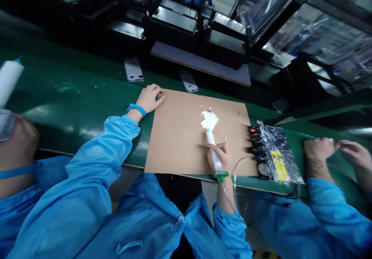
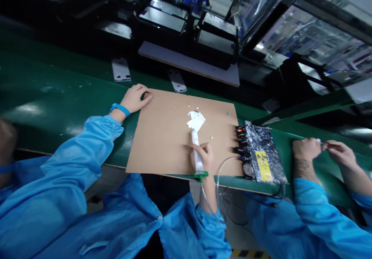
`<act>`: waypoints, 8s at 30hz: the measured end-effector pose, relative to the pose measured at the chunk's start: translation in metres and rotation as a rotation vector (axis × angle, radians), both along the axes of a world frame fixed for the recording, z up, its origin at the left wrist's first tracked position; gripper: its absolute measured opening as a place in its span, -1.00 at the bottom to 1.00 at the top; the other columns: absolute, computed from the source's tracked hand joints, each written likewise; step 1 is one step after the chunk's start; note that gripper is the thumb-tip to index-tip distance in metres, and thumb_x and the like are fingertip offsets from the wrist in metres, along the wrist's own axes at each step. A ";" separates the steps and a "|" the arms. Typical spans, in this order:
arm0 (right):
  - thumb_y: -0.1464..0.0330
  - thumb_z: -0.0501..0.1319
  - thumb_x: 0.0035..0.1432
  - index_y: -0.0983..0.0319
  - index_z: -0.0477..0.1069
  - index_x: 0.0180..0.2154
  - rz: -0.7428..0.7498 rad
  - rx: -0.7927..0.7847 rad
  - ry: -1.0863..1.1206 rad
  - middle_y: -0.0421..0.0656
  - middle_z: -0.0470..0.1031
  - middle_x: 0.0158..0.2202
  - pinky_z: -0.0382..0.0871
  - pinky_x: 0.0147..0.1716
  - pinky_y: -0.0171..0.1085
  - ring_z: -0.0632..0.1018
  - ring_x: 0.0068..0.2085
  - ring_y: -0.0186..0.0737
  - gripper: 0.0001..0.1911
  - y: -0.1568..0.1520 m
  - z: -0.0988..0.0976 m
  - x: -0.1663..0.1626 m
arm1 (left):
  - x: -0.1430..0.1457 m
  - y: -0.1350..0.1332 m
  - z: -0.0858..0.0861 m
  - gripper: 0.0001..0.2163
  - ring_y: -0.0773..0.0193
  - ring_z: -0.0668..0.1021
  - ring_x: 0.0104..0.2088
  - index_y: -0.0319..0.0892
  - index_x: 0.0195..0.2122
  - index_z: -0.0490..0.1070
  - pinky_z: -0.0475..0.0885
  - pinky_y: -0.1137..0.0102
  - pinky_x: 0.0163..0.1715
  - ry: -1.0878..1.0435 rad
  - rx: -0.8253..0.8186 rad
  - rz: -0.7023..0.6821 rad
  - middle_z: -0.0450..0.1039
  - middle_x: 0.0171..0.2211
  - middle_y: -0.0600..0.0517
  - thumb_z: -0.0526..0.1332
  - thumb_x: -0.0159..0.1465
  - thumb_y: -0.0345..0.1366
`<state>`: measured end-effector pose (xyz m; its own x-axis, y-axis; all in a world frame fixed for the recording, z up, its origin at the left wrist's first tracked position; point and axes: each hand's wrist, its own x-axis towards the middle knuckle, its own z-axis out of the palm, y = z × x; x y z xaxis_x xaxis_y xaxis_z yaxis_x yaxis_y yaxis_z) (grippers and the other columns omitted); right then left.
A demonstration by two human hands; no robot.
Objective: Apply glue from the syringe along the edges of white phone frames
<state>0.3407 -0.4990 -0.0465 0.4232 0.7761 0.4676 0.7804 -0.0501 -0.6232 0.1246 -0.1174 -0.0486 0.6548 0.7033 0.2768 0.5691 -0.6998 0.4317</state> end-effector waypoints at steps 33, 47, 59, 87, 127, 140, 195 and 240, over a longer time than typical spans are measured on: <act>0.24 0.40 0.36 0.04 0.71 0.00 -0.210 0.170 0.177 -0.12 0.54 -0.21 0.56 -0.21 -0.09 0.59 -0.26 -0.11 -0.79 -0.002 0.006 -0.003 | -0.042 -0.115 0.022 -0.30 -0.14 0.55 0.31 0.02 0.35 0.33 0.44 -0.06 0.37 0.006 -0.297 -0.453 0.52 0.31 -0.09 0.40 0.16 -0.25; 0.05 0.38 0.37 0.05 0.72 -0.03 -0.144 0.101 0.280 -0.08 0.60 -0.28 0.57 -0.28 -0.07 0.58 -0.33 -0.08 -0.70 0.005 0.008 -0.002 | 0.006 -0.128 0.019 -0.34 -0.12 0.59 0.12 0.03 0.35 0.33 0.46 -0.07 0.24 -0.001 -0.260 -0.285 0.59 0.19 -0.12 0.50 0.29 0.01; -0.04 0.50 0.28 0.17 0.64 -0.03 -0.130 0.211 0.695 -0.09 0.72 -0.30 0.70 -0.34 -0.10 0.71 -0.39 -0.09 -0.54 0.005 -0.004 -0.018 | 0.039 -0.142 0.013 -0.31 -0.04 0.59 0.03 -0.07 0.13 0.47 0.43 0.07 0.09 0.030 -0.225 -0.470 0.58 0.01 -0.06 0.56 0.16 0.26; 0.01 0.50 0.28 0.17 0.67 -0.08 -0.148 -0.003 0.509 -0.06 0.74 -0.22 0.56 -0.43 -0.25 0.66 -0.36 -0.18 -0.61 0.017 0.000 -0.035 | 0.032 -0.149 0.015 -0.40 -0.04 0.59 0.01 -0.07 -0.09 0.48 0.39 0.06 0.05 0.079 -0.173 -0.399 0.57 -0.08 -0.05 0.44 0.25 0.39; 0.07 0.53 0.28 0.16 0.69 -0.08 -0.154 0.033 0.488 -0.06 0.75 -0.22 0.59 -0.46 -0.27 0.68 -0.36 -0.20 -0.66 0.018 0.000 -0.036 | 0.032 -0.149 0.019 -0.39 -0.01 0.60 -0.02 -0.12 -0.08 0.47 0.41 0.10 0.05 0.095 -0.150 -0.399 0.59 -0.07 -0.05 0.50 0.23 0.33; 0.07 0.53 0.27 0.17 0.69 -0.08 -0.180 0.052 0.502 -0.06 0.76 -0.21 0.60 -0.45 -0.26 0.69 -0.36 -0.18 -0.66 0.018 0.000 -0.035 | 0.033 -0.149 0.019 -0.40 -0.02 0.60 -0.02 -0.12 -0.07 0.48 0.40 0.10 0.05 0.093 -0.151 -0.403 0.59 -0.06 -0.06 0.51 0.23 0.31; 0.05 0.52 0.27 0.17 0.63 -0.15 -0.188 0.080 0.554 -0.09 0.74 -0.25 0.62 -0.40 -0.20 0.69 -0.36 -0.16 -0.66 0.017 -0.003 -0.034 | 0.032 -0.149 0.020 -0.39 -0.06 0.59 0.01 -0.11 -0.04 0.48 0.40 0.07 0.05 0.096 -0.166 -0.409 0.58 -0.04 -0.09 0.48 0.24 0.34; 0.15 0.53 0.31 0.14 0.62 -0.13 -0.144 0.109 0.579 -0.15 0.73 -0.25 0.58 -0.43 -0.24 0.67 -0.36 -0.22 -0.74 0.013 -0.011 -0.033 | 0.032 -0.150 0.021 -0.37 -0.05 0.59 0.00 -0.13 -0.03 0.49 0.40 0.09 0.07 0.121 -0.146 -0.401 0.59 -0.03 -0.09 0.46 0.25 0.35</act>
